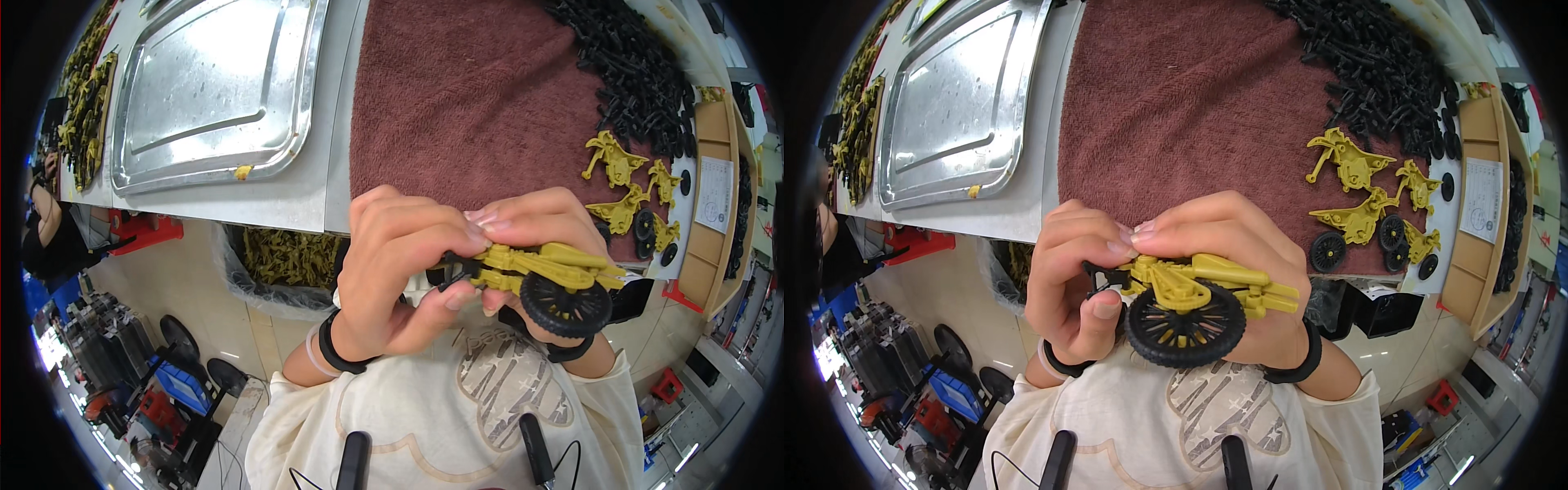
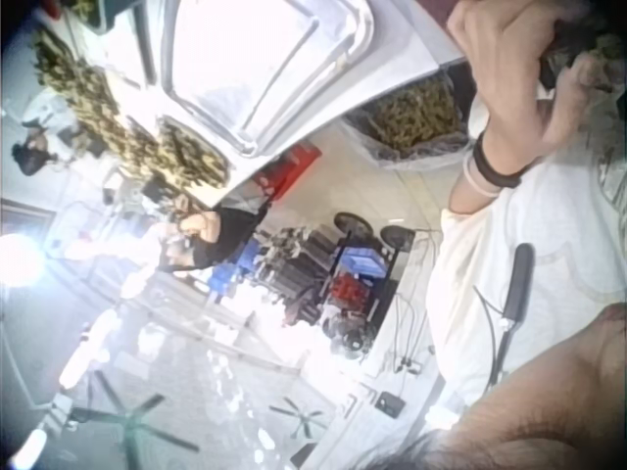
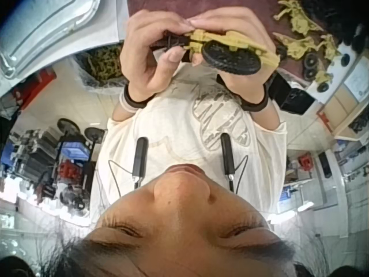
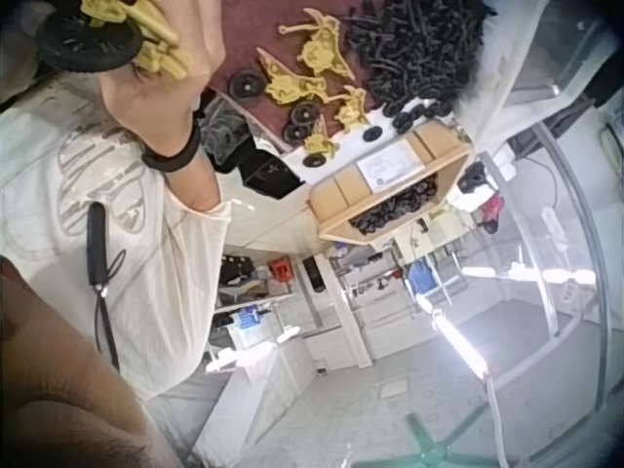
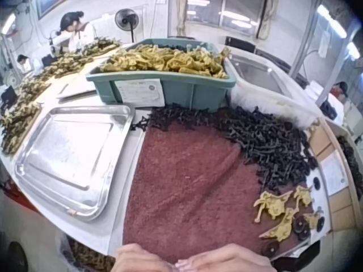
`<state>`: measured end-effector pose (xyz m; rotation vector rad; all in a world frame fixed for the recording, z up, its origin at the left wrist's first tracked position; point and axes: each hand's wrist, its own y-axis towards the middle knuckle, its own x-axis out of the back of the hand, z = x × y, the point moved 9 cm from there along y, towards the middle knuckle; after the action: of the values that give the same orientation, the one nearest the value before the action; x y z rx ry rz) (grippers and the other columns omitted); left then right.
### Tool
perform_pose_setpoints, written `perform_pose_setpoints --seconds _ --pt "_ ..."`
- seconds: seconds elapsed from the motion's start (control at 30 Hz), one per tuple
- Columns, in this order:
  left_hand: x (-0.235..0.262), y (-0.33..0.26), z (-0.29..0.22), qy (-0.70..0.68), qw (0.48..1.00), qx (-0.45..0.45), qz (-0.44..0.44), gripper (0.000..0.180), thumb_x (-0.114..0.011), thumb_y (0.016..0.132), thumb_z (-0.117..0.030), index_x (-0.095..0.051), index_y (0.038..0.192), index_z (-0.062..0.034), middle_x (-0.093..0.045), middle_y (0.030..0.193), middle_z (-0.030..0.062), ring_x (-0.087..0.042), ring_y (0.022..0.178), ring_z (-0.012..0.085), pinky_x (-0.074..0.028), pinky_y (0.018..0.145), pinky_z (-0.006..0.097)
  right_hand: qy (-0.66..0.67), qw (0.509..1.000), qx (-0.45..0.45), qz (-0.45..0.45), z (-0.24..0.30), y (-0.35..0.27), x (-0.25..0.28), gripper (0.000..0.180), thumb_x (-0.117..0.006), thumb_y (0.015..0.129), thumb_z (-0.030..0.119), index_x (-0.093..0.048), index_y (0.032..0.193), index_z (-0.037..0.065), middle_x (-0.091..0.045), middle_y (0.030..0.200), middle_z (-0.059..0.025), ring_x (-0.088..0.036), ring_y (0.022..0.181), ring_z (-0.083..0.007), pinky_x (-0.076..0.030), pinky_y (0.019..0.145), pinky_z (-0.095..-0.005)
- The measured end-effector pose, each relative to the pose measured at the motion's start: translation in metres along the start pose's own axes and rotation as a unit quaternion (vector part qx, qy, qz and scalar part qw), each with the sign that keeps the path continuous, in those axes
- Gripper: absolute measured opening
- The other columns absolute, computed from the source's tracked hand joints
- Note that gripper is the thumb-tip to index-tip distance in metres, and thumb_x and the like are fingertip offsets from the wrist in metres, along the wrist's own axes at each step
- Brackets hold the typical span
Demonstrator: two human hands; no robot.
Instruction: Assembling small yellow toy motorcycle parts by attaching wheels and handle components.
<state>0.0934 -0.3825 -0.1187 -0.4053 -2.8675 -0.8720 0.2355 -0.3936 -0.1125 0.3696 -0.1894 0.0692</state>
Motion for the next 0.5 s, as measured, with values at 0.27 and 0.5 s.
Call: perform_pose_setpoints --seconds 0.27,0.5 --pt "-0.0006 -0.0050 -0.0009 -0.011 0.999 -0.030 -0.010 0.030 -0.071 0.078 -0.018 -0.063 0.101 -0.0013 -0.066 0.098 0.0099 -0.061 0.084 0.0246 -0.041 0.077 0.037 0.022 1.000 -0.001 -0.008 -0.0014 -0.0042 0.0009 0.038 -0.084 0.069 0.011 -0.068 0.102 -0.001 -0.066 0.099 -0.0151 -0.069 0.088 -0.0235 -0.056 0.074 -0.0298" --pt "0.0009 -0.0085 -0.0030 -0.014 0.999 -0.033 -0.017 0.024 -0.074 0.076 -0.010 -0.065 0.098 -0.0055 -0.067 0.095 0.0054 -0.061 0.084 0.0218 -0.041 0.076 0.036 0.020 0.999 -0.029 0.004 0.0048 -0.0050 -0.0055 0.039 -0.086 0.068 0.011 -0.068 0.100 0.000 -0.066 0.096 -0.0146 -0.069 0.090 -0.0248 -0.057 0.077 -0.0319"
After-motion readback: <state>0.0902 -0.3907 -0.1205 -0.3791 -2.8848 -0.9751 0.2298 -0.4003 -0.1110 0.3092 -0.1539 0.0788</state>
